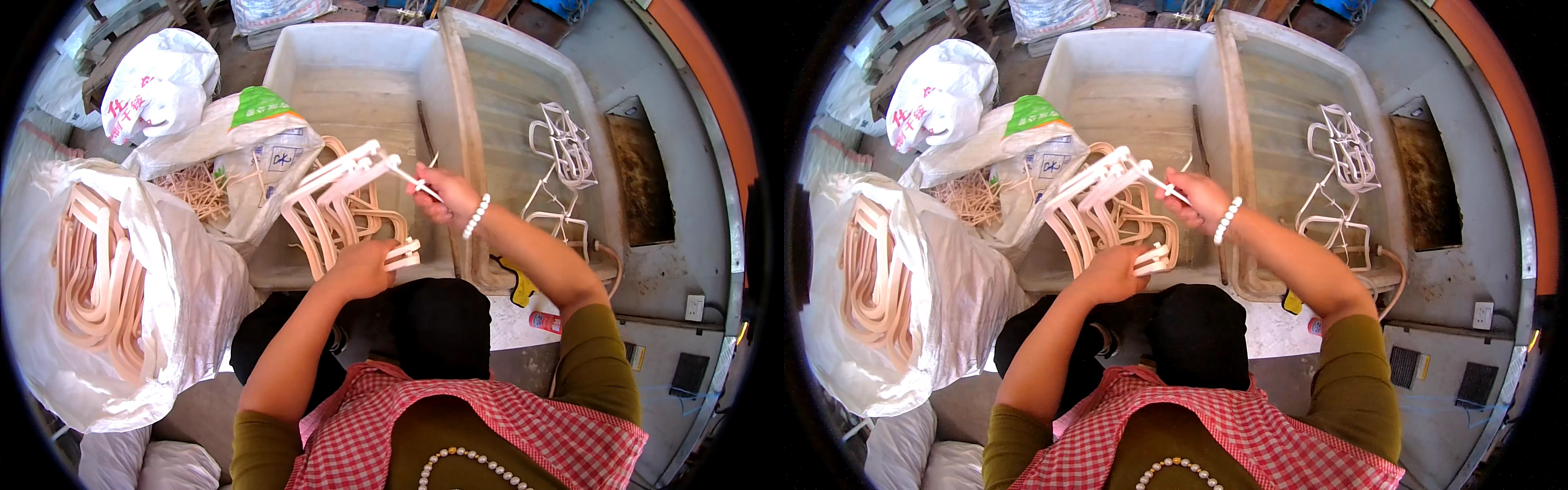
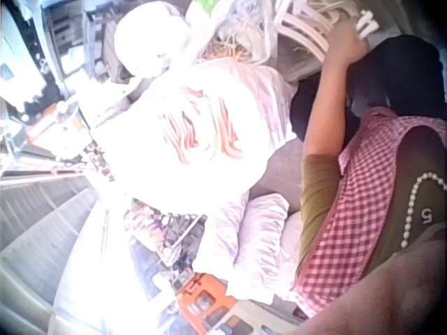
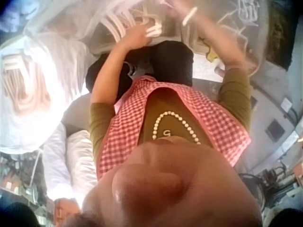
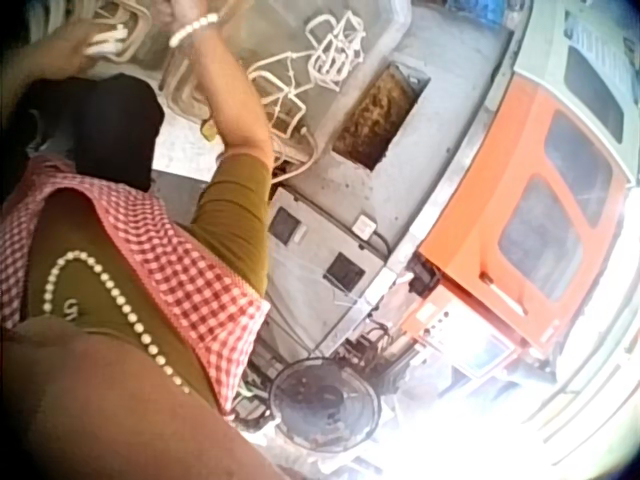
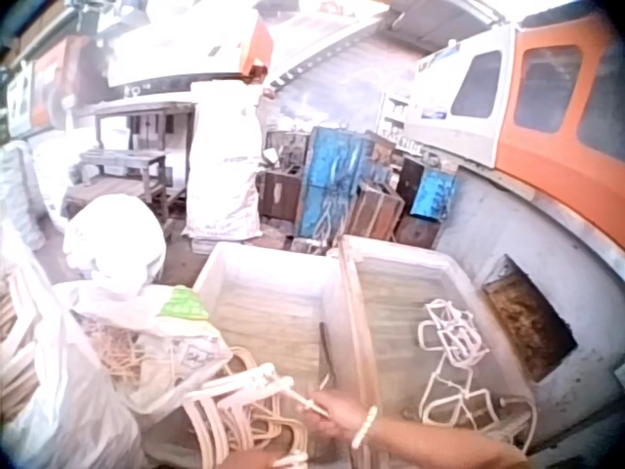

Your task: The person assembles plastic hangers by inserting white plastic hooks into pink hanger frames. They repeatedly pick up frames and hooks, insert the hooks, and place the assembled hangers into a white sack.

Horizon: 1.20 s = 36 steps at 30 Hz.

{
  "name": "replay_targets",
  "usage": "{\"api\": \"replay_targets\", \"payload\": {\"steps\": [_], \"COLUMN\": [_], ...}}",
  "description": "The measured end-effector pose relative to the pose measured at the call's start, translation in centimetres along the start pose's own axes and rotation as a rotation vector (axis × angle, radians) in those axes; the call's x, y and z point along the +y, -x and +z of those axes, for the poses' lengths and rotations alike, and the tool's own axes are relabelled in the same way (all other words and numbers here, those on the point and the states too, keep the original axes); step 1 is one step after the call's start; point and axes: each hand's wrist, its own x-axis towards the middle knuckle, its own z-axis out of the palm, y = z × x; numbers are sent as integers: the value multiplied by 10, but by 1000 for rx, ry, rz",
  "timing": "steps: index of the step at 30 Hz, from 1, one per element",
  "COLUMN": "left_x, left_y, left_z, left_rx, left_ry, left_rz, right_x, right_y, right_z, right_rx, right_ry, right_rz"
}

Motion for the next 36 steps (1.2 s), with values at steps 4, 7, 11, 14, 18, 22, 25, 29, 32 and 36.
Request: {"api": "replay_targets", "payload": {"steps": [4,7,11,14,18,22,25,29,32,36], "left_x": [5,6,7,-9,-17,-10,-4,-9,-12,-12], "left_y": [2,6,-3,-7,9,19,18,15,12,11], "left_z": [-18,-11,-2,-8,-40,-67,-76,-86,-87,-85], "left_rx": [-16,-11,9,139,216,421,537,646,699,703], "left_ry": [439,928,908,704,1027,1254,1231,1231,1297,1297], "left_rz": [-144,-187,-197,-336,-335,-282,-242,-239,-234,-288], "right_x": [-66,-138,-160,-136,-64,60,150,192,207,224], "right_y": [14,6,-43,-84,-88,-65,-38,-15,-9,-5], "right_z": [12,21,51,93,62,24,38,85,110,100], "right_rx": [-272,246,330,404,298,37,-459,-548,-535,-504], "right_ry": [-1263,-944,-302,459,354,681,784,781,789,694], "right_rz": [-97,-581,-770,-881,-531,32,354,468,575,517]}}
